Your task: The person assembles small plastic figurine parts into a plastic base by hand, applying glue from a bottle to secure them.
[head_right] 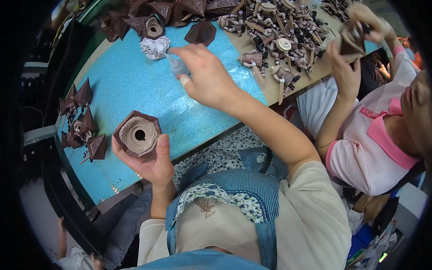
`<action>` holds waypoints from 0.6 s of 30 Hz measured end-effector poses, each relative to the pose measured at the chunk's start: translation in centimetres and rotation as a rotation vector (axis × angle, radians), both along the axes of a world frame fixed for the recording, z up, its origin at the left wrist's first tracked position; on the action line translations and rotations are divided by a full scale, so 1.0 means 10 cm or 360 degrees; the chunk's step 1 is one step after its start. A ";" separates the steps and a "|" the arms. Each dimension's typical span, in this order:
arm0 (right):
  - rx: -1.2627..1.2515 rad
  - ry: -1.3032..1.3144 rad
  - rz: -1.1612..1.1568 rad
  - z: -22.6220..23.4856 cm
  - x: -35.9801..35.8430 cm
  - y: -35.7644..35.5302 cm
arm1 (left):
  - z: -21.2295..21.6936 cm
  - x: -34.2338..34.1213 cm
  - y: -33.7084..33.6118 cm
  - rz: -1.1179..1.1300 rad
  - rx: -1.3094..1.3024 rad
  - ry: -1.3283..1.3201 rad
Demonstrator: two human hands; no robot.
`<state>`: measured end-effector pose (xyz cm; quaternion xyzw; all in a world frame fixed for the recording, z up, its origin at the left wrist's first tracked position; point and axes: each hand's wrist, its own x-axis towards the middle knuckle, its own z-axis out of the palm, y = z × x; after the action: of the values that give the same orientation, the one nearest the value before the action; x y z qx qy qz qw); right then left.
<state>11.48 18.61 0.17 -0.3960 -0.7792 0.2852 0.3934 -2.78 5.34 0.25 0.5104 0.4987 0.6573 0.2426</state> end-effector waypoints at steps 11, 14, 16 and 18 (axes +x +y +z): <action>0.0424 -0.1089 -0.1074 0.02 0.80 -0.39 | -0.09 0.27 0.17 -0.0242 0.0236 -0.0461; 0.0378 -0.0981 -0.0970 -0.01 0.77 -0.47 | -0.10 0.34 0.14 -0.0346 0.0287 -0.0559; 0.0369 -0.0898 -0.0907 -0.01 0.76 -0.50 | -0.09 0.37 0.12 -0.0344 0.0351 -0.0604; 0.0224 -0.0406 -0.0809 -0.03 0.71 -0.55 | -0.08 0.36 0.08 -0.0510 0.0186 -0.0639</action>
<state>18.58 13.15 -0.09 -0.5830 -0.7159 0.0707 0.3777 0.86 6.10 -0.53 0.4551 0.3147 0.7263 0.4078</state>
